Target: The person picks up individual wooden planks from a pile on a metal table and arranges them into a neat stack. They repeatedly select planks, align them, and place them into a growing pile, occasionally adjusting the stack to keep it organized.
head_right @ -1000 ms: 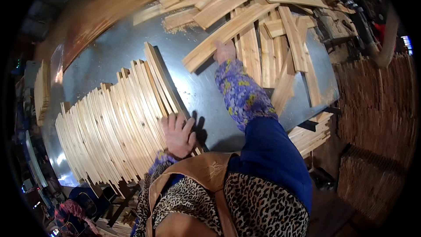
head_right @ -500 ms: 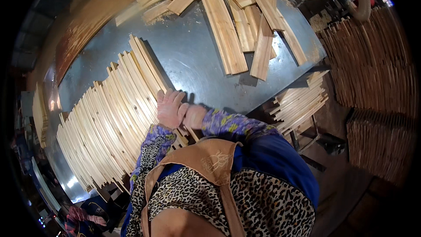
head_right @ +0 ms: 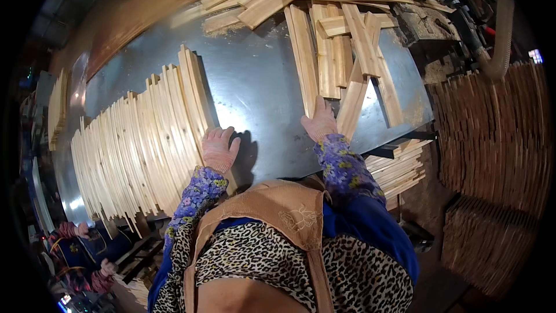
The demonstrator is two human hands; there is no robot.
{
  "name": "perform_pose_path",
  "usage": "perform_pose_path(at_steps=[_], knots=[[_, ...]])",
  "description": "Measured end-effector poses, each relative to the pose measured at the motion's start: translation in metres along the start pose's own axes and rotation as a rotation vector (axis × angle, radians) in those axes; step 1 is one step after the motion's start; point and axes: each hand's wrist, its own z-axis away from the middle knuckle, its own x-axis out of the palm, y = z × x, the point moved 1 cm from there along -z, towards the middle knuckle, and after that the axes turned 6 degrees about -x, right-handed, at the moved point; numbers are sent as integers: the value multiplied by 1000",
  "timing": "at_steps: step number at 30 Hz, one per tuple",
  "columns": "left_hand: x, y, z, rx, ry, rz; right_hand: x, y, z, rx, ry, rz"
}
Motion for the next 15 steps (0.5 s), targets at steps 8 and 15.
perform_pose_path(at_steps=[8, 15], knots=[[-12, 170, -79, -1129, -561, 1476, 2, 19, 70, -287, -895, -957], [40, 96, -45, -722, -293, 721, -43, 33, -72, -307, -108, -5]])
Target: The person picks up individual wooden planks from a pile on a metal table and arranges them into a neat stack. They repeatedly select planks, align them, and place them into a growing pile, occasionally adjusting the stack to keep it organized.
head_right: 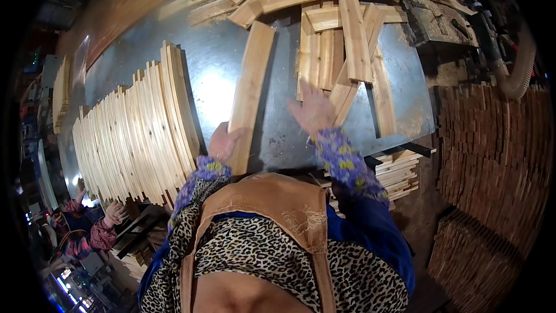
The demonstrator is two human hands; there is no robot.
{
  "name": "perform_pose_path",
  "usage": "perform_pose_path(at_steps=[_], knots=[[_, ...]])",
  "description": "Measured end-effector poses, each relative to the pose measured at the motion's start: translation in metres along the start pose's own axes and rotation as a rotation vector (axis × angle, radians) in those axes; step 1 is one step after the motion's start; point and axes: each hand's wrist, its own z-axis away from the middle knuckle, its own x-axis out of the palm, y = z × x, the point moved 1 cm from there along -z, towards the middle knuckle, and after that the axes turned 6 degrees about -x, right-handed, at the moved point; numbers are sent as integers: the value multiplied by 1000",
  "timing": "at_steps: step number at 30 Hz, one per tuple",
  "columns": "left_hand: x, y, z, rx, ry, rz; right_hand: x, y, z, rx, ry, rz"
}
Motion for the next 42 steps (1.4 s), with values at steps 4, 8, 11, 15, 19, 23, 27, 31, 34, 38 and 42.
perform_pose_path(at_steps=[4, 8, 11, 15, 19, 23, 27, 31, 34, 38, 42], knots=[[-14, -35, 29, 68, 557, -758, -36, -22, -79, -3, 9, 328], [-41, -87, 32, -84, 773, -764, -18, -13, -117, 36, 154, 461], [-52, -90, 30, -126, 708, -702, -20, -11, -121, -23, 208, 424], [-55, -81, 38, -54, 699, -672, -66, 4, -85, 7, 60, 249], [-59, -40, 30, 220, 449, -187, -88, 61, 13, 25, 90, -180], [-8, 28, -2, 285, 49, 189, -64, 76, 104, -47, -38, -627], [65, 39, -78, 291, -225, 545, -64, -5, 148, 100, -277, -1242], [76, 51, -80, 63, -474, 885, -32, 1, 149, 43, -283, -1251], [65, 32, -89, 94, -392, 945, -26, -1, 119, 19, -390, -1214], [-8, 57, -20, 365, 146, 604, -46, -54, 68, -66, -476, -1083], [-114, 35, 27, 246, 420, 2, -57, -98, 20, -87, -644, -888]])
